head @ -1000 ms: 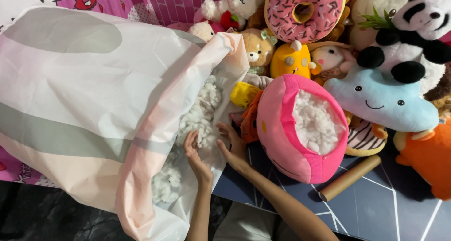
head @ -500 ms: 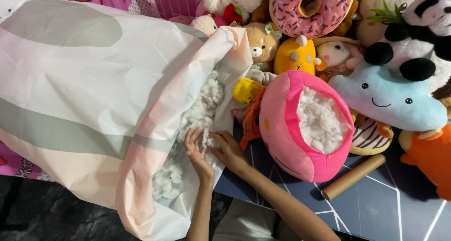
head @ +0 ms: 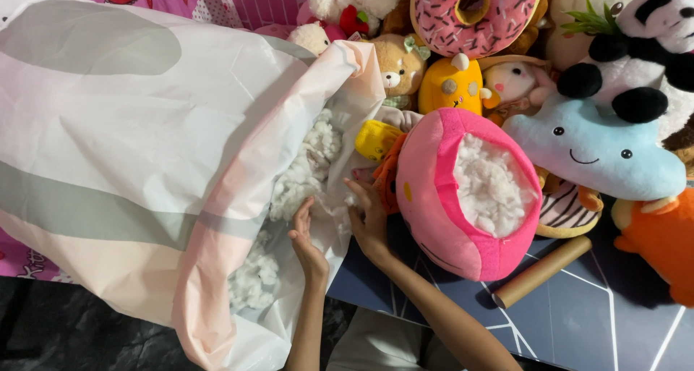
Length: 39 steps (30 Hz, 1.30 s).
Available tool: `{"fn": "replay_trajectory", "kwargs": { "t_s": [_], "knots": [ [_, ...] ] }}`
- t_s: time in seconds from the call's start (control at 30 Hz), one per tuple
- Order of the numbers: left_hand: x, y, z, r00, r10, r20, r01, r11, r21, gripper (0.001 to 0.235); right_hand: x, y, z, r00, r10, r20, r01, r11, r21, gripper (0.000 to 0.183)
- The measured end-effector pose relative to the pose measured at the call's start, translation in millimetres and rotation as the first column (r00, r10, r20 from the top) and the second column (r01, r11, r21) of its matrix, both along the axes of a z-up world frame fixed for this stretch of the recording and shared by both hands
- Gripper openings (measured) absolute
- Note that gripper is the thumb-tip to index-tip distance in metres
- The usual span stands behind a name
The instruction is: Stuffing a pink plush toy with white fiberfill using a wooden dowel to pack the material inside.
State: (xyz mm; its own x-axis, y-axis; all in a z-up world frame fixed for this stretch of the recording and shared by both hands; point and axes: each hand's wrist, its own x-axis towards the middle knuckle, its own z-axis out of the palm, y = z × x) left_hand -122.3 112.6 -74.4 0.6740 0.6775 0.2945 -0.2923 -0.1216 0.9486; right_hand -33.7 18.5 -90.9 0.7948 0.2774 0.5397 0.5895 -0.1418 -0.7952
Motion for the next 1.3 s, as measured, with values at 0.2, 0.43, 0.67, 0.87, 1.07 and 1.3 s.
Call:
{"fn": "replay_trajectory", "kwargs": {
  "t_s": [0.2, 0.43, 0.67, 0.87, 1.07, 1.3],
  "knots": [
    [-3.4, -2.2, 12.1, 0.999, -0.009, -0.050, 0.012, 0.999, 0.051, 0.100, -18.0, 1.8, 19.2, 0.980, 0.183, 0.082, -0.149, 0.937, -0.315, 0.066],
    [-2.3, -0.1, 7.1, 0.997, -0.007, -0.071, 0.009, 1.000, 0.028, 0.100, -37.9, -3.8, 10.4, 0.943, 0.210, 0.260, -0.075, 0.891, -0.449, 0.075],
    [-2.8, -2.4, 11.2, 0.996, 0.006, -0.083, -0.003, 0.999, 0.038, 0.096, -31.9, -0.4, -19.9, 0.929, 0.119, 0.349, 0.117, 0.802, -0.586, 0.046],
    [-3.8, -3.5, 14.6, 0.990, 0.008, -0.142, 0.001, 0.998, 0.063, 0.090, -18.2, -7.9, -12.7, 0.963, 0.115, 0.243, 0.032, 0.848, -0.529, 0.027],
    [-3.9, -6.4, 19.0, 0.989, 0.065, -0.129, -0.051, 0.993, 0.103, 0.090, -23.9, -19.6, 37.3, 0.988, 0.026, 0.153, 0.018, 0.961, -0.275, 0.031],
    [-3.8, -6.0, 11.9, 0.980, 0.199, 0.008, -0.185, 0.895, 0.406, 0.086, -59.3, -61.1, 117.2, 0.947, -0.070, 0.313, 0.087, 0.995, -0.039, 0.039]
  ]
}}
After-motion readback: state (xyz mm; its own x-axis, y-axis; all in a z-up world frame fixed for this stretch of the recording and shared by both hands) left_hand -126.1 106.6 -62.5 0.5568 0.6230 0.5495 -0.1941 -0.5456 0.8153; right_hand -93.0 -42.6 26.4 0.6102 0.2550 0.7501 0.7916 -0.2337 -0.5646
